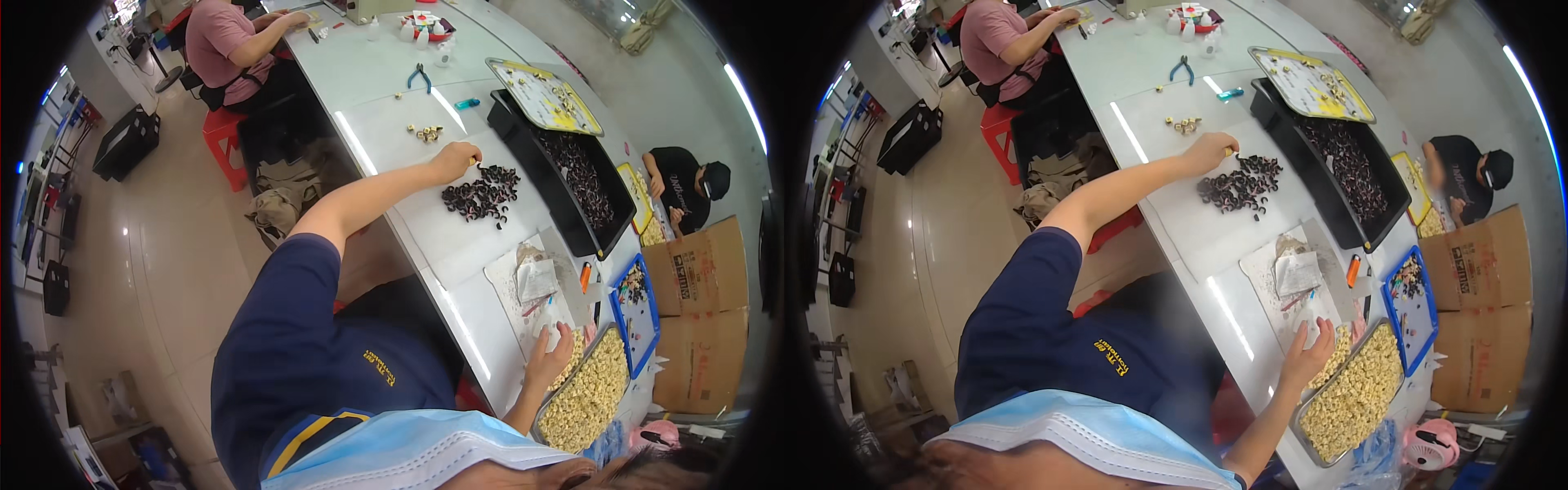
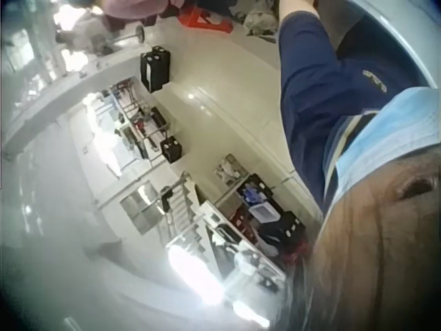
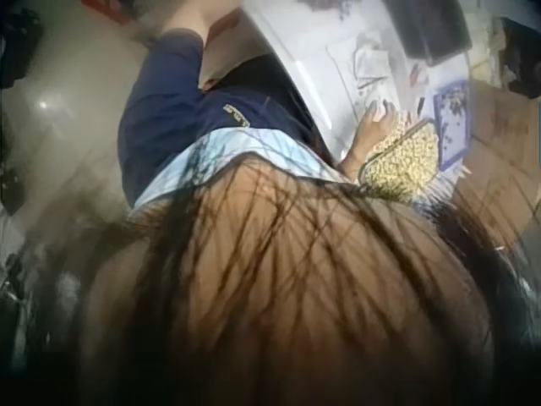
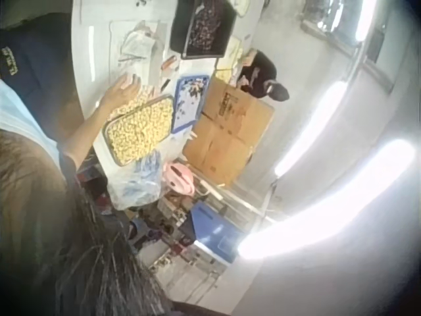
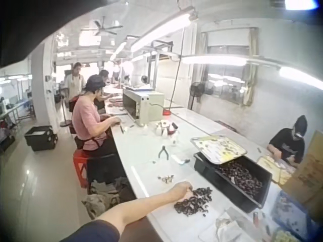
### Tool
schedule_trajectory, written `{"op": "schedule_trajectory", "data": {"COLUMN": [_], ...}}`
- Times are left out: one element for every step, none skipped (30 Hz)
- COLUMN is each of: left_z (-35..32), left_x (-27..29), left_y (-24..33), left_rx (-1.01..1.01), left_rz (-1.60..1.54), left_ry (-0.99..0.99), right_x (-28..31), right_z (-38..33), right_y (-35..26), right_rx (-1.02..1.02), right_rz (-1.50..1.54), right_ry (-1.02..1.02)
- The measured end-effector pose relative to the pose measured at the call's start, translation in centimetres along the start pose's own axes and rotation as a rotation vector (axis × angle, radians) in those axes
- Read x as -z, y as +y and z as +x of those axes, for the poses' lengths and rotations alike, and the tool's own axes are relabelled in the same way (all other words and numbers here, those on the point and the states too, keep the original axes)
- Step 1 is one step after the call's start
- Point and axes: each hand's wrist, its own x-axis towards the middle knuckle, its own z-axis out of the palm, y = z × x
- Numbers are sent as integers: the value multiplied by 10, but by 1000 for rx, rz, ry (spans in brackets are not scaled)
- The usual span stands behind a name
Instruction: Applying glue to small yellow plastic components and trimming them with pliers at a workbench.
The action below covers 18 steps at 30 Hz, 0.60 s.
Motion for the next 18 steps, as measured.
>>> {"op": "schedule_trajectory", "data": {"left_z": [-3, -9, -13, -21, -31, -42, -51, -63, -75, -89, -101, -114, -123, -131, -140, -147, -151, -154], "left_x": [4, 7, 14, 17, 18, 14, 18, 19, 17, 17, 19, 20, 20, 17, 12, 7, 5, 3], "left_y": [11, 24, 46, 62, 75, 87, 107, 126, 144, 155, 167, 178, 190, 198, 203, 204, 208, 214], "left_rx": [79, 160, 332, 421, 510, 563, 563, 576, 595, 624, 693, 766, 843, 925, 974, 1024, 1048, 1069], "left_rz": [-115, -231, -337, -536, -738, -946, -1047, -1148, -1260, -1291, -1323, -1355, -1391, -1420, -1467, -1503, -1520, -1537], "left_ry": [31, 59, -16, -52, -90, -140, -224, -248, -286, -366, -421, -483, -506, -533, -555, -568, -612, -646], "right_x": [-2, -2, -3, -7, -10, -10, -7, -4, -5, -11, -15, -19, -28, -30, -30, -26, -21, -19], "right_z": [1, -3, -8, -12, -16, -15, -14, -15, -15, -14, -11, -4, -2, 1, 2, 5, 6, -1], "right_y": [4, 10, 22, 34, 41, 39, 33, 29, 29, 32, 34, 18, 31, 32, 30, 15, 1, 2], "right_rx": [26, -55, -163, -266, -296, -302, -309, -325, -276, -239, -212, -237, -140, -100, -91, -230, -361, -411], "right_rz": [-108, -71, 8, 89, 173, 171, 157, 135, 70, 23, -32, -13, -52, -56, -133, -32, 72, 181], "right_ry": [13, -66, -148, -234, -235, -232, -209, -186, -148, -162, -181, -158, -156, -182, -164, -153, -129, -93]}}
